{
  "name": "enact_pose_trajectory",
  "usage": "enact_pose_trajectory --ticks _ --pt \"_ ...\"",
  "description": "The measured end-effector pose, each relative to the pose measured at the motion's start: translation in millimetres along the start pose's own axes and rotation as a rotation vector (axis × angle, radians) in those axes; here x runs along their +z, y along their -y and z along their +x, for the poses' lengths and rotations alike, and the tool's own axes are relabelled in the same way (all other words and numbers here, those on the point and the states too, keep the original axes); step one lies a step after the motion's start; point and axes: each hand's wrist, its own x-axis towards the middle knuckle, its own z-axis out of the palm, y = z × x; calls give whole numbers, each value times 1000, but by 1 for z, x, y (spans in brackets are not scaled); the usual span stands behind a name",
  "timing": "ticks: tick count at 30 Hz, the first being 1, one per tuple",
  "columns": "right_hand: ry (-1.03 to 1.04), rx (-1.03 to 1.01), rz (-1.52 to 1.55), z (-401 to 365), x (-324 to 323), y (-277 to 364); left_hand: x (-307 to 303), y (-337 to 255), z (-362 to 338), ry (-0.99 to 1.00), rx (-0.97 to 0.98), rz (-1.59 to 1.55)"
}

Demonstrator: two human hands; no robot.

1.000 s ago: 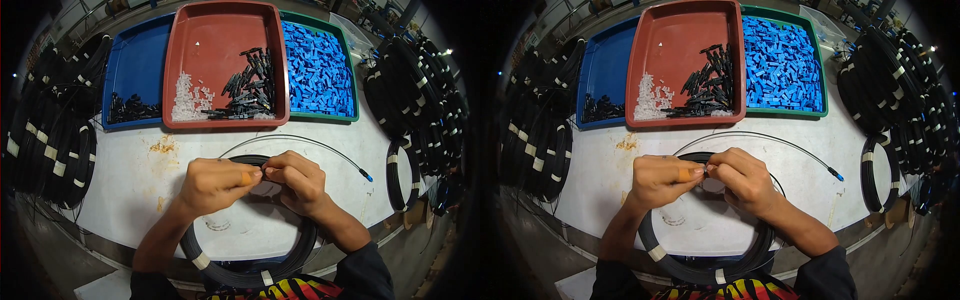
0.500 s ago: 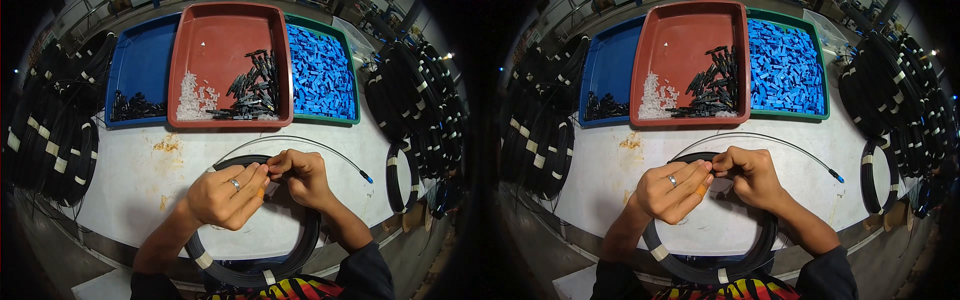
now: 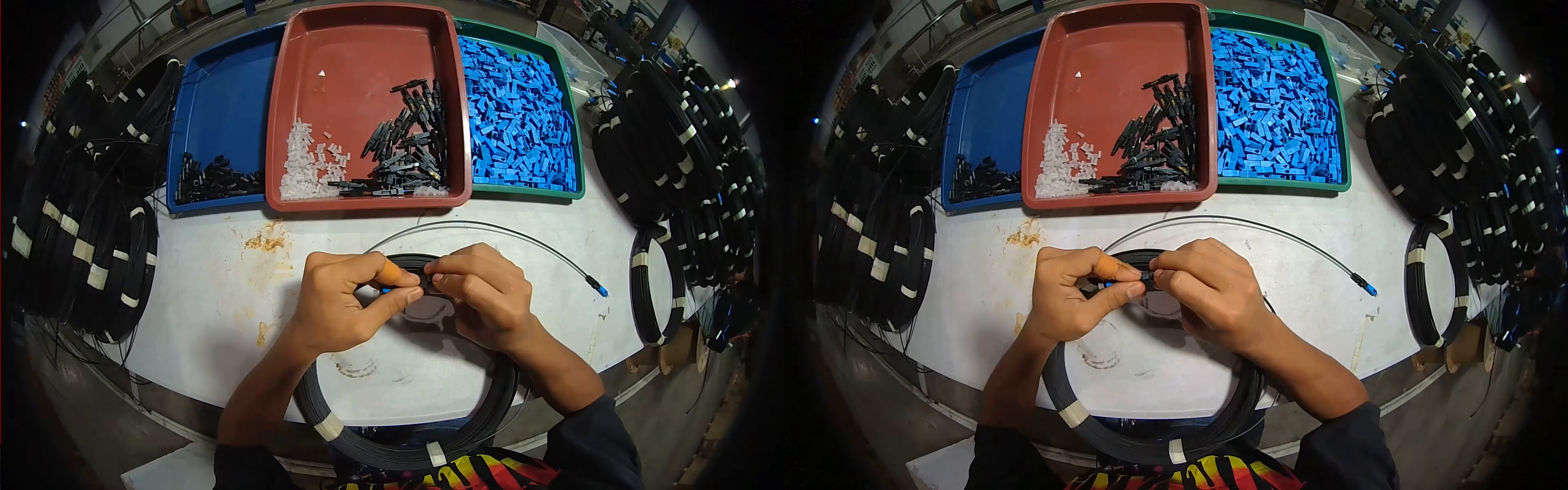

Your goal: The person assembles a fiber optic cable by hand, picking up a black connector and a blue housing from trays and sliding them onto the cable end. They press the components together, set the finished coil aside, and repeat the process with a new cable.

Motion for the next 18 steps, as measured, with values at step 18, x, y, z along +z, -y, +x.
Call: enact_pose_trajectory --ticks 18 --pt "39 174 139 -6 0 3 7 4 -3 39 197 134"
